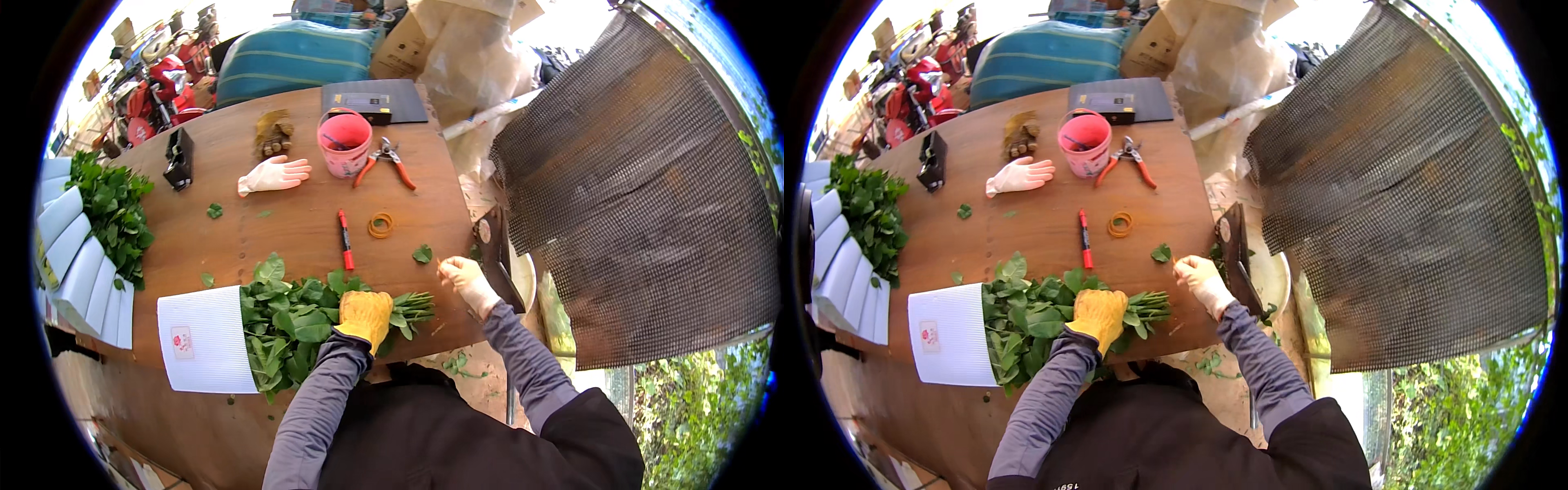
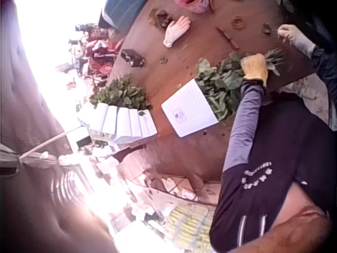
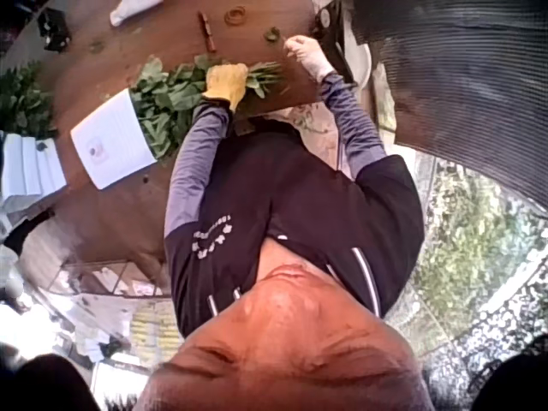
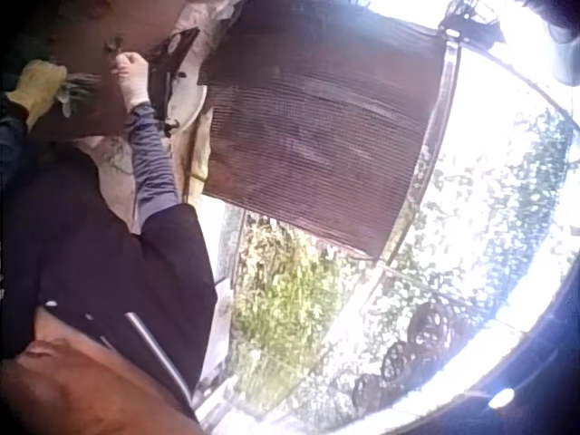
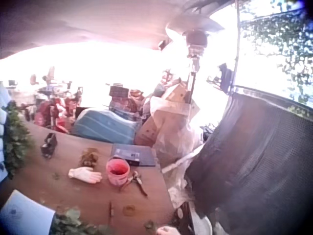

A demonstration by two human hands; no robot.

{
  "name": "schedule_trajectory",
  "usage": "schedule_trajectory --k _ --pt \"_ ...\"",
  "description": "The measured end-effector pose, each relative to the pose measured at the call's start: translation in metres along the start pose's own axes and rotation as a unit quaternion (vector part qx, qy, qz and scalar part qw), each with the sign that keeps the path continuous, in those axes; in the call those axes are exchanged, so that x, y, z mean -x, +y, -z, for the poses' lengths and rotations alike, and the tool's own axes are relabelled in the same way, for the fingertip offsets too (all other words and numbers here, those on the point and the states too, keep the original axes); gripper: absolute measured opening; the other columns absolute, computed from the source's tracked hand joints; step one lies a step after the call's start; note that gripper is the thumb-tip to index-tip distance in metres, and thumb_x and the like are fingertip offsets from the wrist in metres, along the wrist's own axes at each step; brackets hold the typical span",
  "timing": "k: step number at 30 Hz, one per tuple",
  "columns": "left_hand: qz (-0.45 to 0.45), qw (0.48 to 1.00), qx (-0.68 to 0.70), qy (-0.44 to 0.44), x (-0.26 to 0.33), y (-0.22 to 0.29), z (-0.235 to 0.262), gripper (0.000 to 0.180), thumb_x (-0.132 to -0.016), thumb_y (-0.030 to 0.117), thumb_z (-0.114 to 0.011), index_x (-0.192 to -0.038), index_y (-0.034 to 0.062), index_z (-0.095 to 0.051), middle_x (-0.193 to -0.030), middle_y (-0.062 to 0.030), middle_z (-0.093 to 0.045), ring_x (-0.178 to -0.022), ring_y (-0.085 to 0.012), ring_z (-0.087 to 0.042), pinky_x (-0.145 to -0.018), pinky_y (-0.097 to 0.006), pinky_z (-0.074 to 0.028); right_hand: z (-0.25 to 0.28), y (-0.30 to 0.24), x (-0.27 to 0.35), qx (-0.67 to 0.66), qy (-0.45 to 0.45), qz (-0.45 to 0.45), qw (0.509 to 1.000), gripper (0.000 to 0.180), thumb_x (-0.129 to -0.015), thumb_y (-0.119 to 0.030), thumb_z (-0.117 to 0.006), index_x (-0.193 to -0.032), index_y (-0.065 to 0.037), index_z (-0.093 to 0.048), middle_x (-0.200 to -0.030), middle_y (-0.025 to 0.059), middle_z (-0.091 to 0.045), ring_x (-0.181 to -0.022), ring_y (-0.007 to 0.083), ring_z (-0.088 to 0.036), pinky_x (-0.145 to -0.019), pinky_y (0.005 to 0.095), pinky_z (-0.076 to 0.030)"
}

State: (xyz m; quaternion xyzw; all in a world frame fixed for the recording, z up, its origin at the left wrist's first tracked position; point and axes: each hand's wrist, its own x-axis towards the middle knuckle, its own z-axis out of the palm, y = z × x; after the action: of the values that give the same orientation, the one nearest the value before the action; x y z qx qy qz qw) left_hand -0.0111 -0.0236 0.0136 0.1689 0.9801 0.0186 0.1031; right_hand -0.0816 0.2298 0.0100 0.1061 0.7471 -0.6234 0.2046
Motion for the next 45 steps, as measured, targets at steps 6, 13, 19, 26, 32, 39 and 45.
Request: schedule_trajectory --k 6,13,19,26,32,39,45 --pt "-0.006 0.999 -0.015 -0.030 -0.002 0.000 0.003 0.016 -0.080 0.024 -0.074 -0.093 0.0151 -0.071 -0.085 -0.0092 -0.078 -0.080 -0.0278 -0.077 -0.072 -0.045 -0.055 -0.001 0.019 0.055 -0.006 -0.003 -0.028 1.000 0.017 -0.099 -0.022 -0.069 -0.099 -0.004 -0.069 -0.087 -0.0010 -0.069 -0.074 0.0074 -0.061 -0.069 0.0246 -0.051" --pt "-0.016 1.000 -0.015 0.020 0.001 0.000 -0.001 0.005 -0.084 0.018 -0.067 -0.086 0.0156 -0.071 -0.080 -0.0098 -0.077 -0.076 -0.0276 -0.076 -0.067 -0.045 -0.055 -0.023 0.025 0.059 0.042 -0.026 0.034 0.998 0.019 -0.099 -0.021 -0.069 -0.102 -0.002 -0.070 -0.086 -0.0020 -0.068 -0.074 0.0062 -0.058 -0.070 0.0255 -0.051" --pt "-0.006 0.999 -0.010 0.040 0.002 0.000 -0.006 0.007 -0.085 0.019 -0.067 -0.085 0.0157 -0.073 -0.078 -0.0083 -0.076 -0.074 -0.0267 -0.076 -0.066 -0.043 -0.055 -0.046 0.023 0.072 0.041 -0.007 -0.003 0.999 0.019 -0.099 -0.021 -0.069 -0.105 -0.002 -0.071 -0.083 -0.0018 -0.068 -0.073 0.0061 -0.056 -0.069 0.0260 -0.050" --pt "0.006 0.999 -0.008 0.040 0.001 0.002 -0.007 0.007 -0.086 0.022 -0.068 -0.087 0.0164 -0.072 -0.082 -0.0079 -0.077 -0.080 -0.0260 -0.076 -0.071 -0.043 -0.055 -0.094 0.008 0.071 0.185 -0.002 0.107 0.977 0.022 -0.099 -0.023 -0.063 -0.101 -0.002 -0.067 -0.084 0.0088 -0.072 -0.077 0.0150 -0.067 -0.070 0.0346 -0.054" --pt "0.021 1.000 -0.003 0.006 0.003 0.006 0.000 0.014 -0.083 0.022 -0.072 -0.095 0.0155 -0.069 -0.084 -0.0070 -0.075 -0.082 -0.0276 -0.075 -0.073 -0.044 -0.056 -0.078 -0.046 0.018 0.009 -0.158 -0.033 0.987 0.027 -0.102 -0.020 -0.057 -0.123 -0.003 -0.058 -0.098 0.0074 -0.073 -0.073 0.0133 -0.063 -0.063 0.0287 -0.052" --pt "-0.023 0.998 -0.022 0.048 0.018 0.007 0.008 0.004 -0.084 0.017 -0.066 -0.084 0.0148 -0.069 -0.073 -0.0074 -0.070 -0.070 -0.0270 -0.072 -0.063 -0.044 -0.054 -0.097 -0.080 -0.009 0.033 -0.384 0.026 0.922 0.027 -0.102 -0.030 -0.055 -0.115 -0.008 -0.064 -0.109 0.0061 -0.075 -0.090 0.0139 -0.063 -0.083 0.0312 -0.050" --pt "-0.126 0.985 0.023 0.114 0.047 0.004 0.088 0.031 -0.069 0.028 -0.081 -0.090 0.0147 -0.061 -0.077 -0.0064 -0.065 -0.078 -0.0287 -0.068 -0.075 -0.044 -0.052 -0.055 0.032 -0.073 -0.268 -0.467 -0.166 0.826 0.032 -0.104 -0.033 -0.054 -0.115 -0.005 -0.065 -0.102 0.0049 -0.075 -0.084 0.0127 -0.062 -0.075 0.0255 -0.050"
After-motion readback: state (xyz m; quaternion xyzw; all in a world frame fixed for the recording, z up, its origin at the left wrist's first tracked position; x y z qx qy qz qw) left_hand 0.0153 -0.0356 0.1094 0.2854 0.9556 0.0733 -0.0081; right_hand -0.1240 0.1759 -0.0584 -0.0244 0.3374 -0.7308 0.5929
